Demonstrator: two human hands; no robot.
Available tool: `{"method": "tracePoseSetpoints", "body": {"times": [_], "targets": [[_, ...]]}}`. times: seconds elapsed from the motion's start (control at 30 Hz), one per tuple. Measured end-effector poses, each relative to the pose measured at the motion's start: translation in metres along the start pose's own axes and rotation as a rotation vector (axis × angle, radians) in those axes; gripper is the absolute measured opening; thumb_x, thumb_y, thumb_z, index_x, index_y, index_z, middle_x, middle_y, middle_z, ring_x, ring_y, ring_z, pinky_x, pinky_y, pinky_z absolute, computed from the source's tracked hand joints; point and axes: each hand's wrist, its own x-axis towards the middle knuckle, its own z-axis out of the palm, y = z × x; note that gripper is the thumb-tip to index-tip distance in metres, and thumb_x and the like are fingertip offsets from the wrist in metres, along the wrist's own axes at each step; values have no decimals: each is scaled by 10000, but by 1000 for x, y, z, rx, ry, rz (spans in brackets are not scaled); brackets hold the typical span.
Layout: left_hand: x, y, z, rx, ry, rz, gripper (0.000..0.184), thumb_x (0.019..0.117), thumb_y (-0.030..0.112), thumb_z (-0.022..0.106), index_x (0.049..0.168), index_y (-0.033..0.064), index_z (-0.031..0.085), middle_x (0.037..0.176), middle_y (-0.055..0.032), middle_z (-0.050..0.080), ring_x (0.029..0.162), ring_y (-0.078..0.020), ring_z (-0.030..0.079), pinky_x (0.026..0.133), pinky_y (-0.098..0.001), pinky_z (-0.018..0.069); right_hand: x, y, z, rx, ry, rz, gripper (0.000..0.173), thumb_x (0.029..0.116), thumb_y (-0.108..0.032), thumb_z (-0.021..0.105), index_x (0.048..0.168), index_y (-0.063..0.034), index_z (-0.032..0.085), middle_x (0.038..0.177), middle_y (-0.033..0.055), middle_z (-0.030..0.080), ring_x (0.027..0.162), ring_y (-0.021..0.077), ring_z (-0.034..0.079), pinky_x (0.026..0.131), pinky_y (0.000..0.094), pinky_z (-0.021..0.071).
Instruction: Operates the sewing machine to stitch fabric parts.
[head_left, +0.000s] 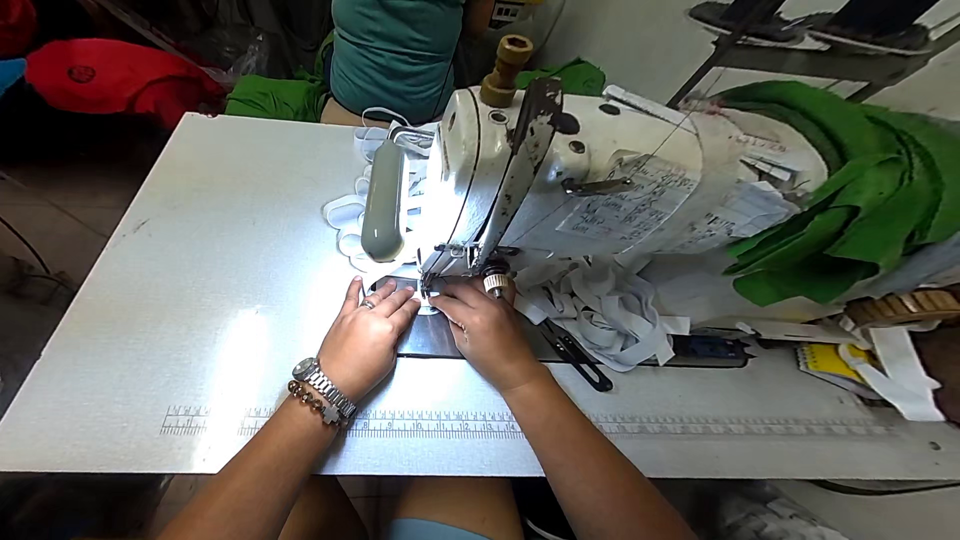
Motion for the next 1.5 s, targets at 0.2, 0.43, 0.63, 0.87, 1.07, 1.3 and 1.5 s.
{"method": "tracePoseSetpoints", "body": {"times": [0.2, 0.43, 0.63, 0.87, 1.07, 1.3, 1.5], "targets": [[-3, -2, 0, 10, 13, 17, 451, 985, 202, 423, 1337, 92, 684, 1422, -90, 639, 1380, -314, 553, 1161, -702, 264, -1, -1, -1, -19, -13, 22, 270, 872, 72, 668, 1057, -75, 799, 1042, 112, 747, 979, 296, 686, 940, 522, 476], [-7, 0, 1, 50, -35, -10, 501, 1037, 309, 354, 1399, 119, 645, 1500, -52, 579, 1441, -279, 488, 1189, -706, 195, 0, -2, -1, -13, 10, 24, 268, 859, 88, 673, 1035, -67, 802, 1033, 114, 751, 980, 290, 692, 936, 513, 472], [-7, 1, 1, 61, -49, -21, 501, 1038, 304, 356, 1407, 112, 636, 1499, -35, 581, 1447, -273, 481, 1195, -694, 192, -1, -1, 0, -31, 0, 37, 288, 865, 89, 665, 1047, -86, 802, 1055, 109, 751, 987, 288, 697, 950, 540, 461], [-7, 1, 1, 56, -52, -25, 498, 1044, 296, 352, 1413, 113, 632, 1504, -38, 576, 1452, -273, 476, 1194, -703, 180, 0, -3, -1, -9, 9, 38, 275, 862, 100, 661, 1033, -65, 797, 1028, 116, 745, 968, 295, 683, 960, 553, 432], [-7, 2, -1, 31, -57, -27, 481, 1049, 291, 376, 1417, 110, 627, 1510, -40, 570, 1454, -285, 471, 1184, -715, 187, 0, -3, -2, -21, -6, 35, 252, 877, 80, 662, 1045, -54, 794, 1041, 135, 747, 990, 328, 694, 938, 595, 457], [-6, 1, -1, 20, -67, -30, 484, 1048, 289, 368, 1420, 118, 625, 1515, -32, 565, 1463, -273, 460, 1178, -734, 166, 0, -4, -2, -38, 0, 42, 261, 867, 85, 672, 1039, -66, 797, 1043, 120, 750, 987, 314, 690, 943, 584, 438], [-7, 0, 0, 42, -69, -28, 496, 1053, 311, 348, 1433, 138, 616, 1531, -15, 549, 1472, -262, 448, 1175, -741, 161, -2, 1, 2, -59, 23, 5, 267, 868, 88, 649, 1045, -53, 790, 1054, 117, 757, 976, 294, 708, 898, 489, 517]]}}
